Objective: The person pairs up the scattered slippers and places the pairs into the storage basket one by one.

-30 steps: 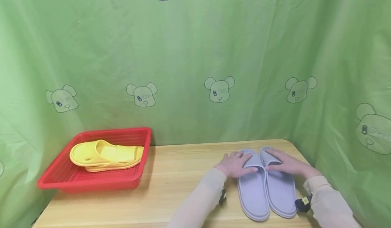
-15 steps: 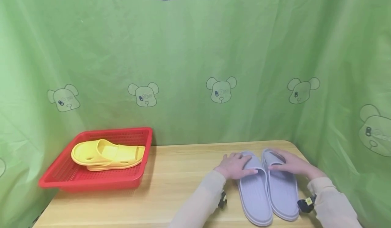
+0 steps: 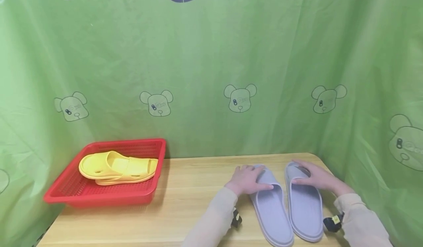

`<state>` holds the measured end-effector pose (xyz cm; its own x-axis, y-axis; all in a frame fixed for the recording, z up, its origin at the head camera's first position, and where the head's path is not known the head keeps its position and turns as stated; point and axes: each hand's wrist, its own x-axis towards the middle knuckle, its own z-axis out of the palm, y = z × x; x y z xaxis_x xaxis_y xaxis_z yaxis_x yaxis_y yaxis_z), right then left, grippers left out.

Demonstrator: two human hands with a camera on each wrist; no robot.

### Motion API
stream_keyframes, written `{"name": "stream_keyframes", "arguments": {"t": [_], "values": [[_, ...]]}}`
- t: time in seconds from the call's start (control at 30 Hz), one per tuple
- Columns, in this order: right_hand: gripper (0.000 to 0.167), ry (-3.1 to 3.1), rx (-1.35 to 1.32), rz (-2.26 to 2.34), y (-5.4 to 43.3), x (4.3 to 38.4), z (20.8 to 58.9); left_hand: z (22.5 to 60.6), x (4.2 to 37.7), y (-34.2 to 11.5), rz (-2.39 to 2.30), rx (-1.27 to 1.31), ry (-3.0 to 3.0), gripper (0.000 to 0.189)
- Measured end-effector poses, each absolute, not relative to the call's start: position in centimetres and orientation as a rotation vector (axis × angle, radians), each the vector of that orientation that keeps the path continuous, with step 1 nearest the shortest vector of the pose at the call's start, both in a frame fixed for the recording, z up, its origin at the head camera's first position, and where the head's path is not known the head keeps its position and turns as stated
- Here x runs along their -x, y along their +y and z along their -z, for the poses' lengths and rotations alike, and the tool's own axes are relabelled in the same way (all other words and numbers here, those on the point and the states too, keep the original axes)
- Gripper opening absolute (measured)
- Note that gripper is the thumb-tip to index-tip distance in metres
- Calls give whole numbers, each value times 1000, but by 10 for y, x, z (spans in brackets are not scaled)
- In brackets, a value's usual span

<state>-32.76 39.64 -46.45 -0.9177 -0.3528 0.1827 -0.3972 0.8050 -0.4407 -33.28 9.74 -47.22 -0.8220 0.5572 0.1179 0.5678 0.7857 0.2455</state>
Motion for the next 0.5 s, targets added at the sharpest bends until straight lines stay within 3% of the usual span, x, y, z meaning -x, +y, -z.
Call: {"name": "stream_keyframes", "arguments": {"t": [0.5], "values": [[87, -2815, -617, -708, 385, 319, 443, 474, 329, 72, 511, 781, -2849, 80]]}}
